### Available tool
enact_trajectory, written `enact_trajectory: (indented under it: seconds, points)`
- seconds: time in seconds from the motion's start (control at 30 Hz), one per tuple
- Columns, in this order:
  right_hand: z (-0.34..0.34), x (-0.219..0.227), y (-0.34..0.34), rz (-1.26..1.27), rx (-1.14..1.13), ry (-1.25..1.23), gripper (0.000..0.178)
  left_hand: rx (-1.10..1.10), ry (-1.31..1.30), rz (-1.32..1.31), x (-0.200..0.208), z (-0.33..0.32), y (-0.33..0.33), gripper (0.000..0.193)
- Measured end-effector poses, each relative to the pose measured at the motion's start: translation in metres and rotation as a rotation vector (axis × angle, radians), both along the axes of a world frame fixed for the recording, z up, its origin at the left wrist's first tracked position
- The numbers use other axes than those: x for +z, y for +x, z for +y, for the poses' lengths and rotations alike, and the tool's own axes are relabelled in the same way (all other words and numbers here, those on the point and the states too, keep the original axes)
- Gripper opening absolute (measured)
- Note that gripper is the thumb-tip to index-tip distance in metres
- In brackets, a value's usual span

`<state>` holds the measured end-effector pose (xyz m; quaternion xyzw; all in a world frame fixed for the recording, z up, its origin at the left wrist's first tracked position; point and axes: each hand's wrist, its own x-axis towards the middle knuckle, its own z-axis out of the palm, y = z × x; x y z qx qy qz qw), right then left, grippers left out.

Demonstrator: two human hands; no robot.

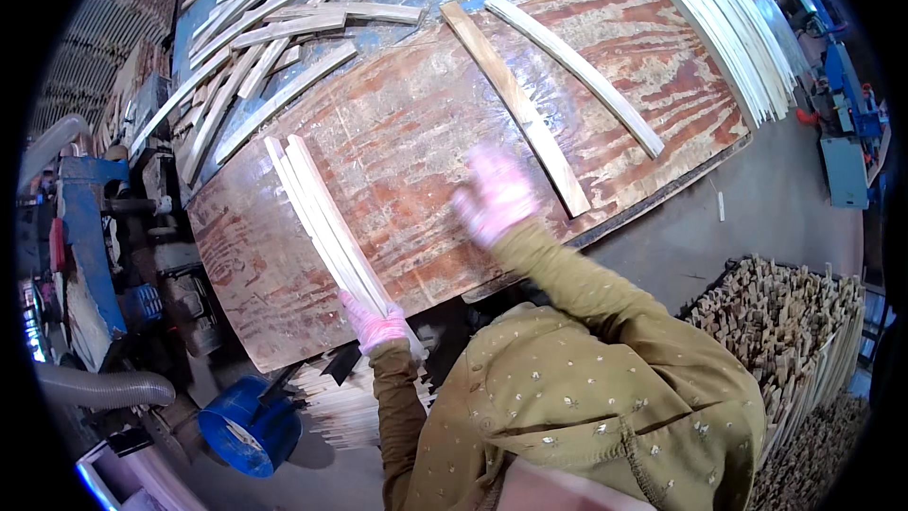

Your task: The person sorts thin wooden strips on a large workbench in a workshop. They pick up individual pieces or small bundles, inspect them, and place them into a neat stack on the right side of the table. The process involves repetitive picking, aligning, and stacking of the wood pieces.

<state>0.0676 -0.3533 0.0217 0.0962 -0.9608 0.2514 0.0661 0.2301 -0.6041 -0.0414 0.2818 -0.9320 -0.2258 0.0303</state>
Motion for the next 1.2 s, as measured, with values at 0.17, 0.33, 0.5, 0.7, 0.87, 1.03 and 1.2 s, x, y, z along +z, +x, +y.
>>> enact_trajectory:
  seconds: [0.17, 0.33, 0.5, 0.7, 0.87, 1.03, 1.2]
  points:
    - [0.088, -0.018, -0.045, -0.484, -0.305, 0.301, 0.088, 0.102, -0.066, -0.226, 0.022, 0.019, -0.02, 0.102]
    - [0.086, -0.019, -0.028, -0.526, -0.281, 0.122, 0.079, 0.123, 0.143, -0.011, 0.001, 0.008, -0.019, 0.104]
    - [0.102, -0.066, -0.007, -0.372, -0.194, -0.485, 0.051, 0.062, 0.295, 0.168, 0.008, 0.019, -0.044, 0.103]
    - [0.122, -0.001, -0.016, -0.485, -0.21, -0.027, 0.06, -0.036, 0.349, 0.226, 0.029, 0.043, -0.079, 0.101]
    - [0.185, 0.039, -0.035, 0.057, -0.048, 0.054, 0.062, -0.443, 0.218, 0.262, 0.105, 0.099, -0.128, 0.095]
    - [0.269, 0.119, -0.089, 0.588, 0.46, 0.203, 0.072, -1.22, -0.47, 0.341, 0.198, 0.175, -0.21, 0.076]
    - [0.398, 0.08, -0.089, 0.082, 0.364, 0.164, 0.075, -1.612, -0.523, 0.408, 0.237, 0.339, -0.302, 0.058]
